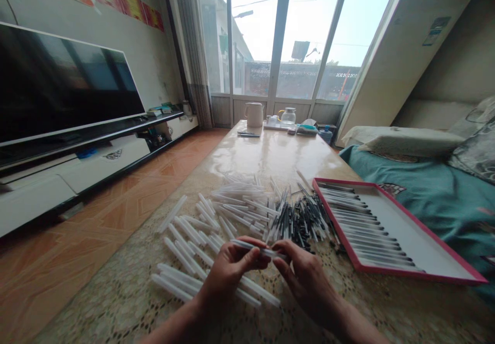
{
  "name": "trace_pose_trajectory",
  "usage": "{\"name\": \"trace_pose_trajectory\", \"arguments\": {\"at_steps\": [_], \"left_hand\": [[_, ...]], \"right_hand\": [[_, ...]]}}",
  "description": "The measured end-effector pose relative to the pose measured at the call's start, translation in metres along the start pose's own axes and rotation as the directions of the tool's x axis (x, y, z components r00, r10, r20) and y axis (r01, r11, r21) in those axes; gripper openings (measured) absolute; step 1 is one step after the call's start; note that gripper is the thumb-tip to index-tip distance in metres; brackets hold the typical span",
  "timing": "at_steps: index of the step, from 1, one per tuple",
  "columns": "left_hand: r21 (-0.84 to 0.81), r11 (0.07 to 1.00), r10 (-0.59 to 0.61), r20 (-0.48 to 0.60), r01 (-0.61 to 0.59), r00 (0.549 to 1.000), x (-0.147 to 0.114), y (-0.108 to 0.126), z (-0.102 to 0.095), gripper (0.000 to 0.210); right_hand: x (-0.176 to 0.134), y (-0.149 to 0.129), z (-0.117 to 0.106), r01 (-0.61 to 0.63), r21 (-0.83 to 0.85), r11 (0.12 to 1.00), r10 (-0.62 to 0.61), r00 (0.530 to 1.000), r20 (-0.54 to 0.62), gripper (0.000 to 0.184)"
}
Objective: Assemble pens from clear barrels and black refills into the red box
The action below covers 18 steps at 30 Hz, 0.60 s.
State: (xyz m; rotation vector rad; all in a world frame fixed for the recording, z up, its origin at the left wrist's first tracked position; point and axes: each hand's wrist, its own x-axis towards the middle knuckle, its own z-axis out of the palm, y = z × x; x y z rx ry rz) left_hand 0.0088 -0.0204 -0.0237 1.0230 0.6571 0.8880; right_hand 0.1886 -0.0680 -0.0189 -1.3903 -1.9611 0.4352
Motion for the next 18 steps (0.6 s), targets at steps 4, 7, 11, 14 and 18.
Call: {"name": "trace_pose_trajectory", "arguments": {"at_steps": [4,7,11,14,18], "left_hand": [[0.164,0.984,0.066,-0.017,-0.063,0.998,0.001,0.001,0.004,0.031],[0.274,0.952,0.184,-0.142,-0.14,0.973,0.001,0.007,0.006,0.038],[0.666,0.732,0.275,-0.094,-0.145,0.957,-0.011,0.024,0.011,0.026],[0.853,0.491,0.202,0.083,-0.175,0.976,-0.026,0.039,0.018,0.026],[0.948,0.209,0.068,0.23,-0.239,0.971,-0.026,0.051,0.022,0.025]], "right_hand": [[0.0,0.007,0.003,0.079,-0.022,0.997,-0.079,0.997,0.02,0.017],[0.0,0.015,0.003,0.045,-0.04,0.998,-0.049,0.995,-0.092,0.022],[-0.001,0.021,0.002,-0.051,0.007,0.999,0.051,0.968,-0.245,0.023],[-0.001,0.022,0.003,-0.086,0.029,0.996,0.09,0.959,-0.268,0.023],[-0.001,0.022,0.004,-0.1,0.039,0.994,0.106,0.962,-0.252,0.023]]}}
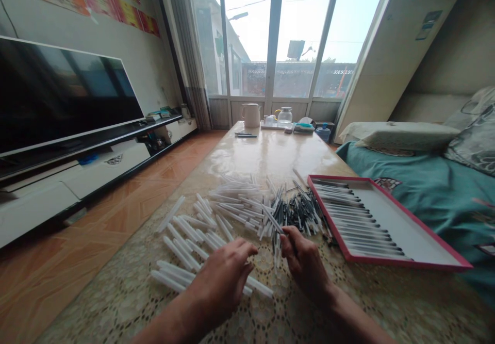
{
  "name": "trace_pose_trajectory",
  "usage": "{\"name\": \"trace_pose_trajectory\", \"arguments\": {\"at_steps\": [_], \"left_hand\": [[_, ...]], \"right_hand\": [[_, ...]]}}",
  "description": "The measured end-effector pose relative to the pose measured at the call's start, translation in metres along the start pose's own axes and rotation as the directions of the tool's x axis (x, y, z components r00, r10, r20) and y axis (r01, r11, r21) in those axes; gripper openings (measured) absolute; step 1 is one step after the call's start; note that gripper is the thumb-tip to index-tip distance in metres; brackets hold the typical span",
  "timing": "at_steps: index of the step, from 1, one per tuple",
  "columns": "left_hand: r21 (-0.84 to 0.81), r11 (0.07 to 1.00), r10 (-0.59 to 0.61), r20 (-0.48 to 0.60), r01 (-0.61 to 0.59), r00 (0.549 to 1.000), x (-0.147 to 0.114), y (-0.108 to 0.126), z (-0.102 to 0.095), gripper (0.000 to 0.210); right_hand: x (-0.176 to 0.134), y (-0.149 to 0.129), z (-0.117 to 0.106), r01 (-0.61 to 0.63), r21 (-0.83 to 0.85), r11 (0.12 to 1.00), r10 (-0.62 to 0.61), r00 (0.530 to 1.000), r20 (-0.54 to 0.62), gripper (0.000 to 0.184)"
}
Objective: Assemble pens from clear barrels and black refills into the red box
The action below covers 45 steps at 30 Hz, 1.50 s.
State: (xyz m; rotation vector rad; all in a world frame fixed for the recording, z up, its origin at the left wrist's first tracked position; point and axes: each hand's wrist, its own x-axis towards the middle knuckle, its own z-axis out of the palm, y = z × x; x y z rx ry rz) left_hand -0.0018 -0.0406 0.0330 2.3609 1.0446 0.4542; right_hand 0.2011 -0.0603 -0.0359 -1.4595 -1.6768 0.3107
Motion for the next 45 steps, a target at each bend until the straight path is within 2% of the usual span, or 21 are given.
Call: {"name": "trace_pose_trajectory", "arguments": {"at_steps": [2,5,8,12,19,24,27,29,31,33,35,38,40,42,45], "left_hand": [[0.09,0.995,0.033,0.02,-0.035,0.999,0.014,-0.005,0.0,0.026],[0.228,0.97,0.097,-0.045,-0.085,0.994,0.04,-0.017,0.006,0.03],[0.346,0.934,0.111,-0.038,-0.091,0.993,0.058,-0.029,0.014,0.028],[0.418,0.907,0.091,-0.056,-0.06,0.994,0.06,-0.037,0.021,0.022],[0.413,0.91,0.064,-0.101,-0.017,0.993,0.052,-0.049,0.02,0.019],[0.33,0.94,0.116,-0.084,-0.082,0.99,0.05,-0.056,0.019,0.023],[0.15,0.984,0.128,-0.202,-0.098,0.971,0.045,-0.053,0.015,0.025],[-0.067,0.995,0.049,-0.281,-0.071,0.959,0.04,-0.051,0.012,0.023],[-0.37,0.929,-0.107,-0.277,-0.003,0.955,0.034,-0.049,0.01,0.022],[-0.649,0.757,-0.264,-0.202,0.073,0.943,0.028,-0.051,0.01,0.023],[-0.818,0.565,-0.365,-0.126,0.112,0.922,0.024,-0.054,0.013,0.027],[-0.925,0.36,-0.431,-0.049,0.122,0.901,0.02,-0.059,0.019,0.031],[-0.955,0.272,-0.442,-0.013,0.12,0.897,0.019,-0.06,0.021,0.032],[-0.968,0.223,-0.436,0.006,0.114,0.9,0.018,-0.06,0.022,0.032],[-0.975,0.195,-0.413,0.02,0.11,0.911,0.018,-0.058,0.022,0.032]], "right_hand": [[0.0,0.001,0.0,-0.008,0.001,1.0,0.008,1.0,0.004,0.024],[0.001,0.003,0.0,-0.02,-0.002,1.0,0.02,1.0,0.012,0.024],[0.002,0.005,0.001,-0.016,-0.017,1.0,0.016,1.0,0.009,0.024],[0.002,0.005,0.001,0.001,-0.024,1.0,-0.001,1.0,-0.004,0.024],[0.003,0.003,0.0,0.012,-0.016,1.0,-0.012,1.0,0.0,0.024],[0.002,0.002,0.001,0.024,-0.016,1.0,-0.024,1.0,0.001,0.023],[0.001,0.0,0.001,0.054,-0.033,0.998,-0.054,0.999,0.005,0.021],[0.0,-0.003,0.0,0.073,-0.047,0.996,-0.073,0.997,0.019,0.019],[-0.001,-0.007,-0.003,0.089,-0.06,0.994,-0.086,0.996,0.037,0.015],[-0.001,-0.01,-0.005,0.115,-0.078,0.99,-0.11,0.992,0.059,0.014],[-0.002,-0.012,-0.007,0.146,-0.101,0.984,-0.138,0.987,0.081,0.013],[-0.002,-0.013,-0.007,0.166,-0.13,0.977,-0.155,0.983,0.097,0.012],[-0.002,-0.012,-0.007,0.179,-0.15,0.972,-0.164,0.981,0.107,0.013],[-0.002,-0.012,-0.006,0.198,-0.177,0.964,-0.177,0.976,0.127,0.015],[-0.002,-0.013,-0.005,0.218,-0.215,0.952,-0.187,0.97,0.154,0.017]]}}
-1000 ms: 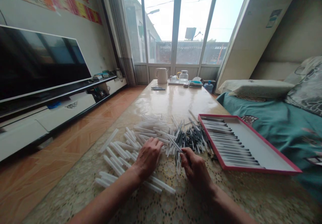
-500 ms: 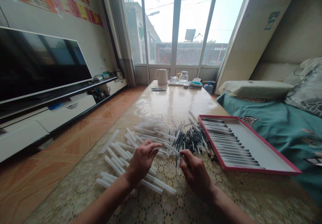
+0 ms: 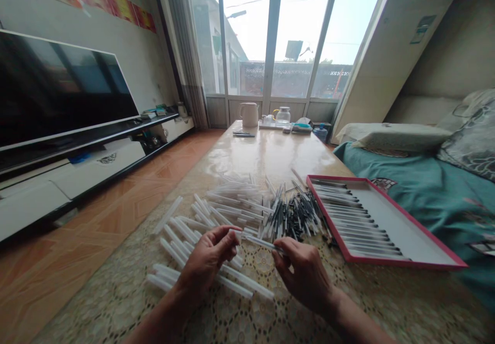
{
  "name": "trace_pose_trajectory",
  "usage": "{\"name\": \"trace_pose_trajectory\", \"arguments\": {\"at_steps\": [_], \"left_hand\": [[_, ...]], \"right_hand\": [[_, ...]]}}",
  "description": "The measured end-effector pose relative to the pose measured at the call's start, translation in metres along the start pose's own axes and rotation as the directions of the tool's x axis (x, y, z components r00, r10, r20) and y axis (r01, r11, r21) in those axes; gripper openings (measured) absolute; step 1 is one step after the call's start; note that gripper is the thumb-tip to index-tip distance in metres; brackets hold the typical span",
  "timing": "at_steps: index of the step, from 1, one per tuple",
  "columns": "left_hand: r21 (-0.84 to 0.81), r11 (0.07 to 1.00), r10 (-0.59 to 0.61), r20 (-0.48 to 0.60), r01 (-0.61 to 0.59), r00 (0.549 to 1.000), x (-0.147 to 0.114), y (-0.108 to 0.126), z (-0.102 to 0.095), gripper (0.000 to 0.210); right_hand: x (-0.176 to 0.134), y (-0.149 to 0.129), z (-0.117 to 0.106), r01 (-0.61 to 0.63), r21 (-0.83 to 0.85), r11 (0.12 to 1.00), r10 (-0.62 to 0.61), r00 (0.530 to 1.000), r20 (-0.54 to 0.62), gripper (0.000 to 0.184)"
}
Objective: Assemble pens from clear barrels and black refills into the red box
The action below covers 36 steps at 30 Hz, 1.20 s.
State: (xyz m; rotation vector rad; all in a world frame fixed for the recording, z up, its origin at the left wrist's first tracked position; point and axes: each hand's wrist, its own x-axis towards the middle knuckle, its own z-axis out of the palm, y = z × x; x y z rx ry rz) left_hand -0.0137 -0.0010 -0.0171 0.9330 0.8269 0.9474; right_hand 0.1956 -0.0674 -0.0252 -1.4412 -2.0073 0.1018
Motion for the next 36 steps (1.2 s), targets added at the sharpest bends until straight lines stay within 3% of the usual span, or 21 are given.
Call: {"name": "trace_pose_trajectory", "arguments": {"at_steps": [11,17,25,31,36], "left_hand": [[0.069,0.998,0.005,0.008,-0.006,1.0,-0.006,0.001,0.006,0.031],[0.116,0.993,0.004,0.077,-0.012,0.997,-0.006,-0.003,0.006,0.032],[0.108,0.993,0.039,0.094,-0.049,0.995,-0.007,-0.011,0.01,0.031],[0.124,0.983,0.126,0.083,-0.136,0.989,-0.011,-0.009,0.016,0.027],[0.126,0.977,0.159,0.125,-0.174,0.979,-0.016,-0.005,0.019,0.023]], "right_hand": [[-0.001,-0.003,0.0,0.039,-0.052,0.998,-0.039,0.999,0.001,0.018],[-0.003,0.002,0.005,0.119,-0.087,0.989,-0.119,0.993,0.009,0.019],[0.002,-0.006,0.001,0.209,-0.329,0.921,-0.22,0.975,0.003,0.022],[-0.001,-0.007,0.002,0.078,-0.19,0.979,-0.07,0.996,0.052,0.028],[0.003,-0.006,-0.005,-0.102,0.153,0.983,0.07,0.977,0.201,0.034]]}}
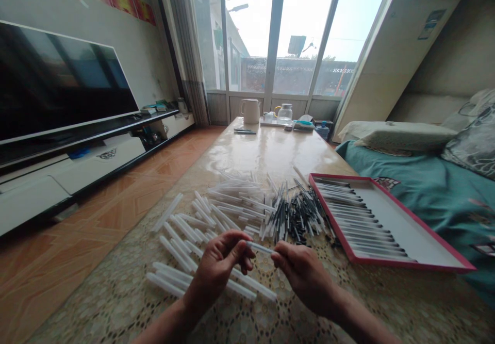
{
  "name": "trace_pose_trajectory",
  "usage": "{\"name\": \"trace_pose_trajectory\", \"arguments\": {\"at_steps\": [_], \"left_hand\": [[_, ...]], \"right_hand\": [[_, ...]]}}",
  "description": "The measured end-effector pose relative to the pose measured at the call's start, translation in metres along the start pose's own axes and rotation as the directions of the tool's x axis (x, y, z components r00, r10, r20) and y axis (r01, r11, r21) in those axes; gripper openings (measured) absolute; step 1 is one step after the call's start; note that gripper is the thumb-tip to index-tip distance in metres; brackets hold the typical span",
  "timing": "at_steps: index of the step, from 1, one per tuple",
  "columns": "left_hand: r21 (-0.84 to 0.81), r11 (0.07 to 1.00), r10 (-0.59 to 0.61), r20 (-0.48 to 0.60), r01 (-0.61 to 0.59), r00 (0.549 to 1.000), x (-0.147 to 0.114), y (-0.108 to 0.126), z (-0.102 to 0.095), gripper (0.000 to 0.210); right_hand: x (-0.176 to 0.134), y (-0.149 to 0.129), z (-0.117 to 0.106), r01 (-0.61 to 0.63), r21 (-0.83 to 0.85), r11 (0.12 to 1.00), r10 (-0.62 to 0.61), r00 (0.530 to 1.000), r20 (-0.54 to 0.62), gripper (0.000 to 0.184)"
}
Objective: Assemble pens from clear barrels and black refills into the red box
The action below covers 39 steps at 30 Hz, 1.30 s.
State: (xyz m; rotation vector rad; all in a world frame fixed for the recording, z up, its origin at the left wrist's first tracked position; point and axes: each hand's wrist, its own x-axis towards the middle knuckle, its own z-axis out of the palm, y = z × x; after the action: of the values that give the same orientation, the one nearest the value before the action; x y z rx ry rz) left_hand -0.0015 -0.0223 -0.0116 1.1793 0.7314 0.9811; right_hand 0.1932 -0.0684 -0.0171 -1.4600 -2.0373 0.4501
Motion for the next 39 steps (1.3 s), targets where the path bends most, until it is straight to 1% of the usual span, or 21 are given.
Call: {"name": "trace_pose_trajectory", "arguments": {"at_steps": [2,4,6,7,10,12,13,14,16,19,21,22,23,24,25,26,28,30,33,37,39], "left_hand": [[0.017,1.0,0.005,0.007,-0.006,1.0,-0.002,0.001,0.001,0.022],[0.03,0.999,0.013,0.011,-0.013,1.0,-0.003,0.001,0.001,0.021],[0.032,0.999,0.009,0.028,-0.01,1.0,-0.001,0.001,0.001,0.02],[0.031,1.0,0.001,0.038,-0.002,0.999,0.0,0.001,0.0,0.021],[0.059,0.998,-0.008,0.022,0.007,1.0,0.006,-0.002,-0.002,0.034],[0.103,0.995,0.016,-0.006,-0.015,1.0,0.008,-0.005,-0.004,0.049],[0.13,0.991,0.029,-0.015,-0.027,0.999,0.009,-0.006,-0.005,0.052],[0.156,0.987,0.037,-0.02,-0.034,0.999,0.009,-0.008,-0.006,0.052],[0.205,0.978,0.034,-0.021,-0.029,0.999,0.008,-0.011,-0.007,0.047],[0.259,0.966,0.017,-0.002,-0.016,1.0,0.006,-0.014,-0.008,0.041],[0.283,0.959,0.014,0.01,-0.016,1.0,0.006,-0.015,-0.008,0.038],[0.291,0.957,0.015,0.013,-0.018,1.0,0.006,-0.015,-0.008,0.037],[0.297,0.955,0.017,0.014,-0.021,1.0,0.006,-0.015,-0.008,0.037],[0.3,0.954,0.019,0.015,-0.023,1.0,0.006,-0.015,-0.008,0.036],[0.301,0.953,0.021,0.019,-0.025,1.0,0.007,-0.015,-0.008,0.035],[0.302,0.953,0.021,0.023,-0.027,1.0,0.007,-0.015,-0.008,0.035],[0.305,0.952,0.017,0.028,-0.024,0.999,0.007,-0.015,-0.008,0.034],[0.304,0.953,0.012,0.023,-0.018,1.0,0.007,-0.015,-0.008,0.033],[0.302,0.953,0.015,0.004,-0.015,1.0,0.006,-0.015,-0.008,0.033],[0.328,0.944,0.025,0.007,-0.026,1.0,0.005,-0.017,-0.01,0.033],[0.347,0.938,0.024,-0.004,-0.021,1.0,0.005,-0.017,-0.01,0.033]], "right_hand": [[0.002,-0.002,-0.005,-0.057,0.166,0.984,0.047,0.997,0.064,0.036],[0.004,-0.003,-0.009,-0.112,0.299,0.948,0.076,0.989,0.129,0.038],[0.005,-0.004,-0.011,-0.147,0.379,0.914,0.088,0.982,0.169,0.038],[0.006,-0.004,-0.01,-0.152,0.398,0.905,0.09,0.981,0.169,0.039],[0.008,0.0,-0.007,-0.127,0.38,0.916,0.099,0.991,0.091,0.039],[0.01,0.006,-0.009,-0.104,0.345,0.933,0.116,0.993,-0.013,0.036],[0.011,0.01,-0.012,-0.107,0.344,0.933,0.141,0.987,-0.074,0.033],[0.013,0.014,-0.016,-0.118,0.365,0.923,0.18,0.974,-0.139,0.031],[0.016,0.022,-0.03,-0.147,0.467,0.872,0.291,0.923,-0.253,0.032],[0.02,0.037,-0.059,-0.15,0.626,0.765,0.457,0.811,-0.365,0.034],[0.023,0.05,-0.079,-0.163,0.643,0.748,0.527,0.735,-0.427,0.032],[0.024,0.058,-0.088,-0.182,0.608,0.773,0.528,0.716,-0.457,0.03],[0.025,0.066,-0.097,-0.23,0.528,0.818,0.511,0.712,-0.481,0.029],[0.026,0.076,-0.105,-0.323,0.387,0.864,0.49,0.717,-0.496,0.028],[0.028,0.085,-0.112,-0.437,0.153,0.887,0.45,0.737,-0.504,0.028],[0.029,0.095,-0.119,-0.532,-0.129,0.837,0.4,0.755,-0.519,0.028],[0.033,0.112,-0.129,-0.59,-0.326,0.739,0.367,0.758,-0.539,0.024],[0.038,0.129,-0.136,-0.596,-0.432,0.677,0.344,0.775,-0.53,0.021],[0.047,0.152,-0.142,-0.57,-0.563,0.599,0.325,0.815,-0.479,0.021],[0.061,0.184,-0.142,-0.548,-0.66,0.514,0.328,0.837,-0.438,0.028],[0.068,0.198,-0.138,-0.534,-0.686,0.495,0.33,0.846,-0.419,0.03]]}}
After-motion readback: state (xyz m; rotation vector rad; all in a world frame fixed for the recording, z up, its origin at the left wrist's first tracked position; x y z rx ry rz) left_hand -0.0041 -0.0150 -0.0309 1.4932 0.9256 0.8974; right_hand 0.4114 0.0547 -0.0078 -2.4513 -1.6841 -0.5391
